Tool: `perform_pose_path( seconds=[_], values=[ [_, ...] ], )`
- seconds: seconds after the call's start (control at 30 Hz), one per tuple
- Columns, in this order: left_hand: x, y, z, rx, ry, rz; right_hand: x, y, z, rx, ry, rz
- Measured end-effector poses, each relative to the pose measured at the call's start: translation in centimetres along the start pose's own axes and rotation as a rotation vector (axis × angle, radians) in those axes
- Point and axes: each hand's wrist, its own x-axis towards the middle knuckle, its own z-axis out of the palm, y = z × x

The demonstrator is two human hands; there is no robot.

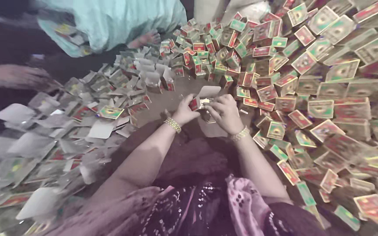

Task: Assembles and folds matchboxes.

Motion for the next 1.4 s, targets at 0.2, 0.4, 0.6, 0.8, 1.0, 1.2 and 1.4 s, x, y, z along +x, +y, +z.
perform_pose_path(
  seconds=[0.2,0.4,0.6,0.8,1.0,1.2,1.4],
  values=[
    [0.1,-0.7,0.1,0.046,-0.021,0.111,0.0,0.2,0.0,0.033,-0.117,-0.033],
    [-0.3,0.0,-0.3,0.079,0.063,0.119,0.1,-0.7,0.6,-0.103,-0.1,-0.057],
    [-1.4,1.6,0.0,0.335,0.167,0.425,0.2,-1.1,-0.5,0.087,0.038,0.056],
    [-1.3,1.0,1.1,-0.187,0.12,0.407,0.3,0.4,-0.9,1.035,0.322,0.661],
    [-2.7,3.0,1.3,-0.223,-0.06,0.183,0.4,-0.1,-0.6,1.335,-0.073,0.896],
    [-1.7,2.3,1.1,-0.341,-0.019,0.158,0.0,0.9,-1.5,0.816,0.073,0.46],
    [-1.4,1.8,1.1,-0.364,-0.01,0.146,0.1,0.7,-2.7,0.56,-0.054,0.161]
  ],
)
